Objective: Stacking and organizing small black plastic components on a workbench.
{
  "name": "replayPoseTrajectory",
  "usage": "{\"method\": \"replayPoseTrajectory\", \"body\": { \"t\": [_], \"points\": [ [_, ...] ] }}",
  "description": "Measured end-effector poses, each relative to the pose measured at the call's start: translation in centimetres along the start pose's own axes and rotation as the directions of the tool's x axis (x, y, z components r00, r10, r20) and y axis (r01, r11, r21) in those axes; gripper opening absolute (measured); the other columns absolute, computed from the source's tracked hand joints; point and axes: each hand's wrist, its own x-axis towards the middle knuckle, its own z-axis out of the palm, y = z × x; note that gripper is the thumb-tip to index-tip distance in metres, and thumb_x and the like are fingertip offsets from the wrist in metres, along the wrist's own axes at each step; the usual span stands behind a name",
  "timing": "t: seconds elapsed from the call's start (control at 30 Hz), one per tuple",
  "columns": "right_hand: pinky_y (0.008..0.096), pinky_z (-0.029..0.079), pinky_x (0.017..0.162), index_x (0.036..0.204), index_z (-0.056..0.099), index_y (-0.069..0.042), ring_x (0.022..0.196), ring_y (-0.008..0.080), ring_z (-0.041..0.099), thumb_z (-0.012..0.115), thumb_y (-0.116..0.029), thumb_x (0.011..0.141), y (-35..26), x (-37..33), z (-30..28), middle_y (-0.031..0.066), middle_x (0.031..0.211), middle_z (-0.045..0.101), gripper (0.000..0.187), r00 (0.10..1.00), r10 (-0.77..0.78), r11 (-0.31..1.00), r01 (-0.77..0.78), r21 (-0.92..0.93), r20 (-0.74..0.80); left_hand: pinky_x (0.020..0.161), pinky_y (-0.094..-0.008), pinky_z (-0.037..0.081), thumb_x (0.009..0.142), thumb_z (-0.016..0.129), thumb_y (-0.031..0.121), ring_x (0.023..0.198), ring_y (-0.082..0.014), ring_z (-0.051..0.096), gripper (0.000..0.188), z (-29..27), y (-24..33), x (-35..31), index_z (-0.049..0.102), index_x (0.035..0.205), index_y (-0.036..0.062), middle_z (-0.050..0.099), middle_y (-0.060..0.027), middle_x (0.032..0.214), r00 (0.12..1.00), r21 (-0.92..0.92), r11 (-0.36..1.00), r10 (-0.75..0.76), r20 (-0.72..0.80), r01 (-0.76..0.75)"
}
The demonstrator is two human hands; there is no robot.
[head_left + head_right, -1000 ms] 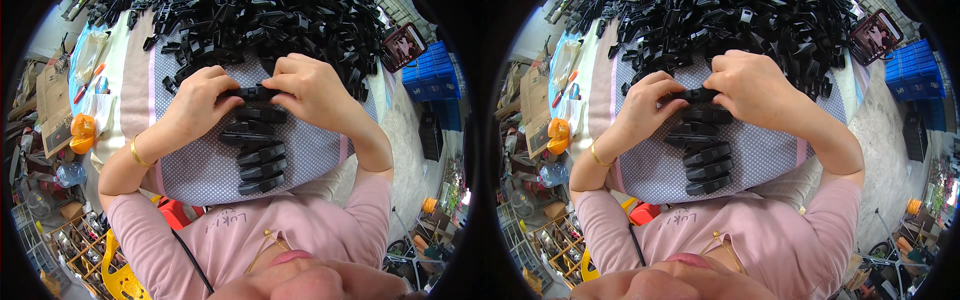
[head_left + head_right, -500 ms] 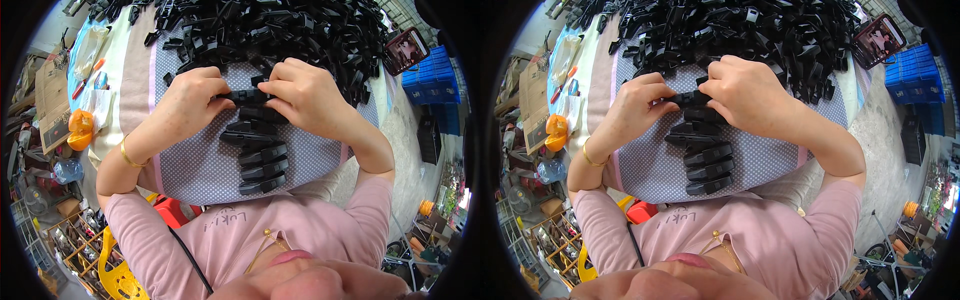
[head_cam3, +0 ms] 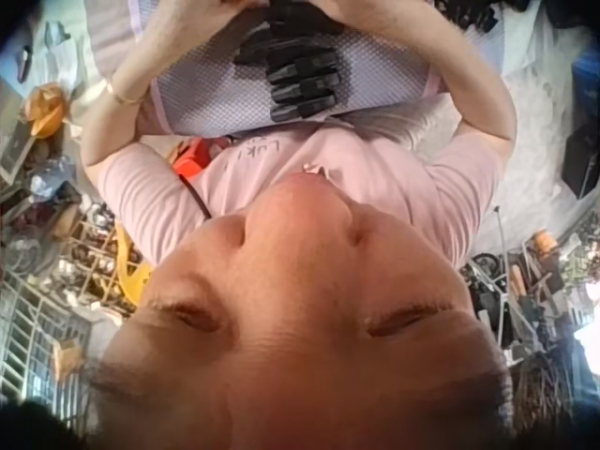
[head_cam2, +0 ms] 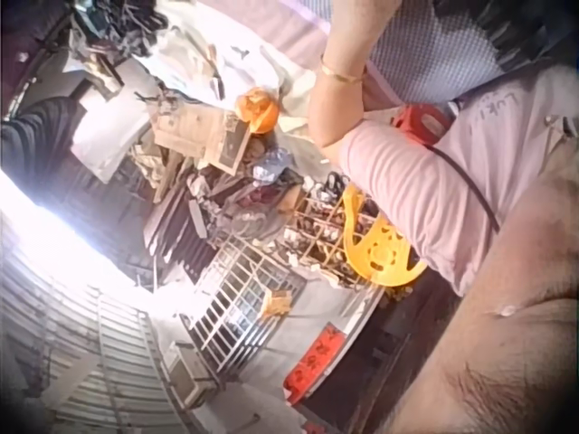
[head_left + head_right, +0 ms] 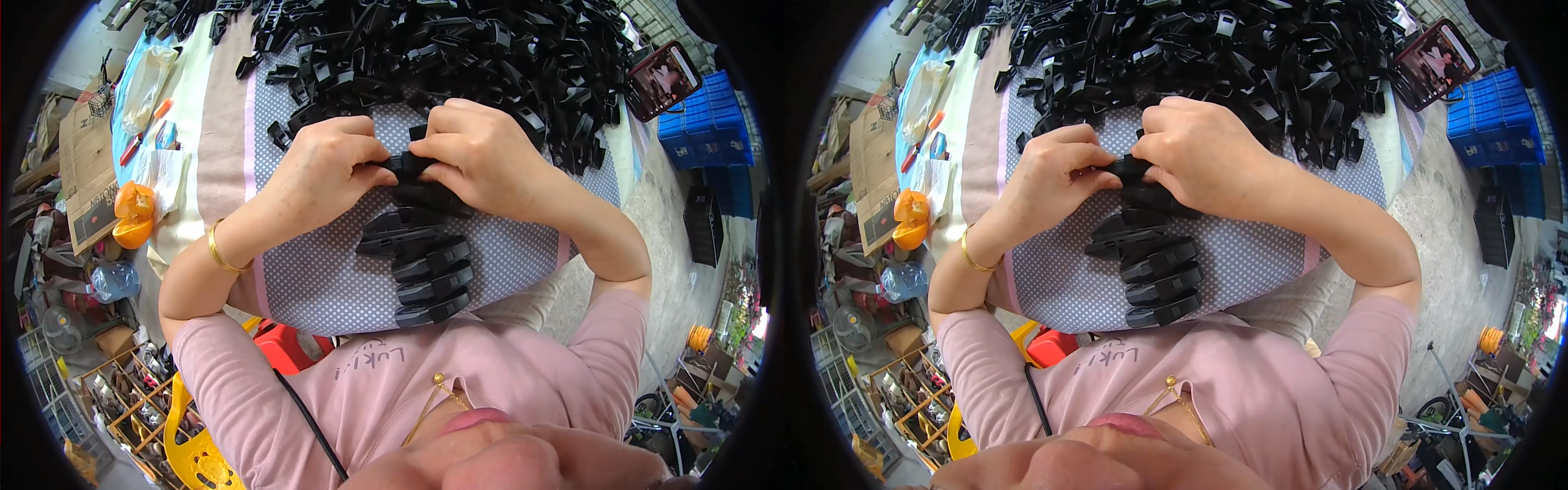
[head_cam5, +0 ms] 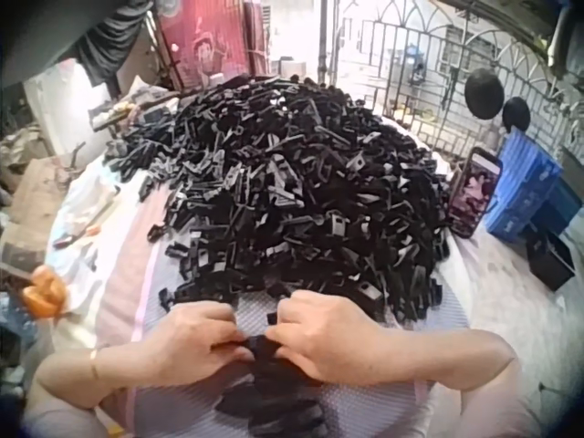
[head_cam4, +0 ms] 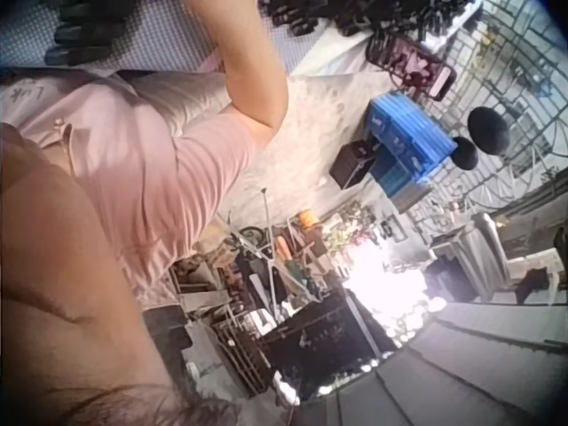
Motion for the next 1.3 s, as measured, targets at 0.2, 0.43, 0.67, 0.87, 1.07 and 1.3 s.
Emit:
{"method": "replayPoseTrajectory", "body": {
  "t": [0.2,0.43,0.67,0.87,1.07,1.3],
  "points": [
    [0.0348,0.048,0.068,0.087,0.069,0.000,0.080,0.0262,0.058,0.078,-0.013,0.067,0.8,0.0,-2.8,0.0094,0.082,0.062,0.026,0.968,0.107,0.940,-0.173,0.293,0.229,0.057,-0.0339,0.048,0.073,0.076,0.010,0.064,-0.0276,0.058,0.018,1.2,0.9,-0.2,0.068,0.086,0.0003,0.056,-0.0108,0.076,0.989,-0.231,0.967,0.129,0.078,-0.108],
    [0.0324,0.051,0.074,0.100,0.067,-0.005,0.089,0.0235,0.058,0.074,-0.011,0.071,1.7,0.1,-0.7,0.0055,0.101,0.063,0.031,0.999,-0.032,0.983,0.031,-0.180,0.000,0.073,-0.0330,0.049,0.080,0.072,0.017,0.087,-0.0271,0.059,0.025,-0.6,-1.6,2.4,0.067,0.100,0.0035,0.065,-0.0118,0.093,0.945,0.045,0.994,0.110,-0.308,-0.101],
    [0.0322,0.051,0.074,0.094,0.065,-0.004,0.088,0.0222,0.057,0.071,-0.007,0.071,0.7,0.4,-0.1,0.0046,0.097,0.060,0.024,0.998,-0.063,0.968,0.057,-0.246,-0.018,0.080,-0.0321,0.049,0.085,0.066,0.009,0.089,-0.0273,0.059,0.059,-0.7,-7.0,5.3,0.042,0.139,0.0077,0.064,-0.0115,0.110,0.918,0.082,0.992,0.121,-0.378,-0.097],
    [0.0331,0.049,0.067,0.096,0.066,-0.009,0.078,0.0217,0.057,0.070,-0.017,0.076,0.9,0.0,-0.7,0.0041,0.083,0.055,0.023,0.990,-0.079,0.939,0.114,-0.325,0.120,0.079,-0.0264,0.049,0.083,0.065,0.000,0.085,-0.0140,0.060,0.046,-0.9,-5.5,4.4,0.056,0.127,0.0094,0.061,-0.0039,0.094,0.937,0.190,0.981,0.091,-0.337,-0.027],
    [0.0348,0.048,0.066,0.104,0.066,-0.012,0.077,0.0226,0.058,0.071,-0.023,0.077,1.2,-0.2,-1.2,0.0044,0.081,0.054,0.030,0.974,-0.072,0.982,0.107,-0.155,0.215,0.072,-0.0184,0.049,0.082,0.065,0.001,0.080,-0.0060,0.059,0.026,-2.2,-2.1,2.5,0.054,0.107,-0.0008,0.060,-0.0018,0.091,0.898,-0.606,0.790,-0.331,-0.292,0.094],
    [0.0366,0.049,0.070,0.102,0.065,-0.008,0.080,0.0246,0.060,0.070,-0.015,0.074,1.3,-0.7,-1.7,0.0056,0.087,0.059,0.030,0.949,-0.060,0.988,0.100,-0.116,0.308,0.069,-0.0315,0.049,0.076,0.067,0.006,0.077,-0.0225,0.061,0.020,-1.5,0.9,0.2,0.059,0.094,0.0004,0.059,-0.0097,0.086,0.968,-0.029,0.968,-0.251,0.015,0.251]
  ]
}}
